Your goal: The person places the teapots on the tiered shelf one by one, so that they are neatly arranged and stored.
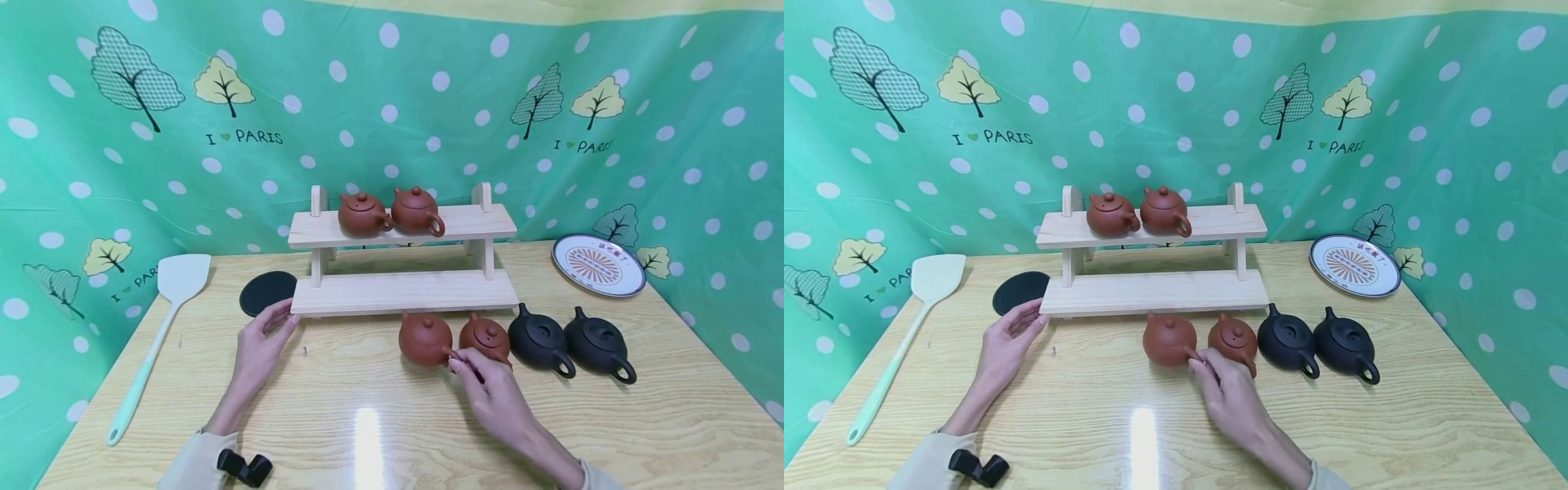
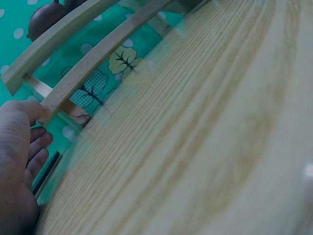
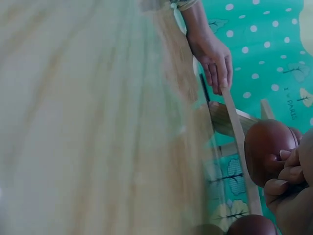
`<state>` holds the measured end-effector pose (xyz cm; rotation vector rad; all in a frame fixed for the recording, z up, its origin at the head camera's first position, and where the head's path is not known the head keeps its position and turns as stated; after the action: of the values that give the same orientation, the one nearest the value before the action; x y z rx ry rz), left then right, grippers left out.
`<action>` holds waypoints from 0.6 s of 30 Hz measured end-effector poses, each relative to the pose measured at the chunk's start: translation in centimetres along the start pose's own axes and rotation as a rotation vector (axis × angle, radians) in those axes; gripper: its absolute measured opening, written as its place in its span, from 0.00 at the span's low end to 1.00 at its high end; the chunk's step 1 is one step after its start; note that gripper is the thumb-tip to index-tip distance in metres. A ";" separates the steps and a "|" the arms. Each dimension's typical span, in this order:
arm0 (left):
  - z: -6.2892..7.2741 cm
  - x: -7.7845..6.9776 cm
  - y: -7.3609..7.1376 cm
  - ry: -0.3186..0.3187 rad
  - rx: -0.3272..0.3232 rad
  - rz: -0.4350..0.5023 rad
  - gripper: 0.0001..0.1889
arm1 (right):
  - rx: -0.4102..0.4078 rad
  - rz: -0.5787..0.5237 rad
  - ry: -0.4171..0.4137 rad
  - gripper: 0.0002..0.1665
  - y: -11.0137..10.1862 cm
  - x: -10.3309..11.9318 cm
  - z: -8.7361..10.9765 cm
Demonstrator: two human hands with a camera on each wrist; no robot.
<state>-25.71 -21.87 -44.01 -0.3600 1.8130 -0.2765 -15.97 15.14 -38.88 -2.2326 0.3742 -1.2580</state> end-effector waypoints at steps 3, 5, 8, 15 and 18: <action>0.0 -0.1 0.0 0.004 -0.001 0.001 0.22 | -0.009 0.000 0.010 0.08 -0.5 0.0 -0.3; 0.0 -0.1 0.0 0.005 0.000 0.000 0.22 | -0.013 -0.006 0.027 0.08 -0.8 0.0 -0.4; 0.0 -0.1 0.0 0.004 0.001 0.004 0.21 | -0.021 -0.002 0.038 0.08 -1.3 0.0 -0.7; 0.0 0.0 0.0 0.011 0.002 -0.002 0.22 | -0.063 0.039 -0.002 0.08 -2.7 0.2 -1.5; 0.0 0.0 0.0 0.013 0.001 -0.004 0.21 | -0.082 0.056 -0.010 0.09 -3.3 0.2 -1.7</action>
<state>-25.70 -21.86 -44.02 -0.3622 1.8253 -0.2834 -17.42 17.18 -36.08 -2.2801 0.4885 -1.2218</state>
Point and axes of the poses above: each hand's wrist, its own z-axis away from the middle knuckle, its own y-axis out of the palm, x = y × z, the point moved 7 cm from there along -z, towards the middle knuckle, and after that the axes turned 7 degrees about x, right-handed, at the moved point
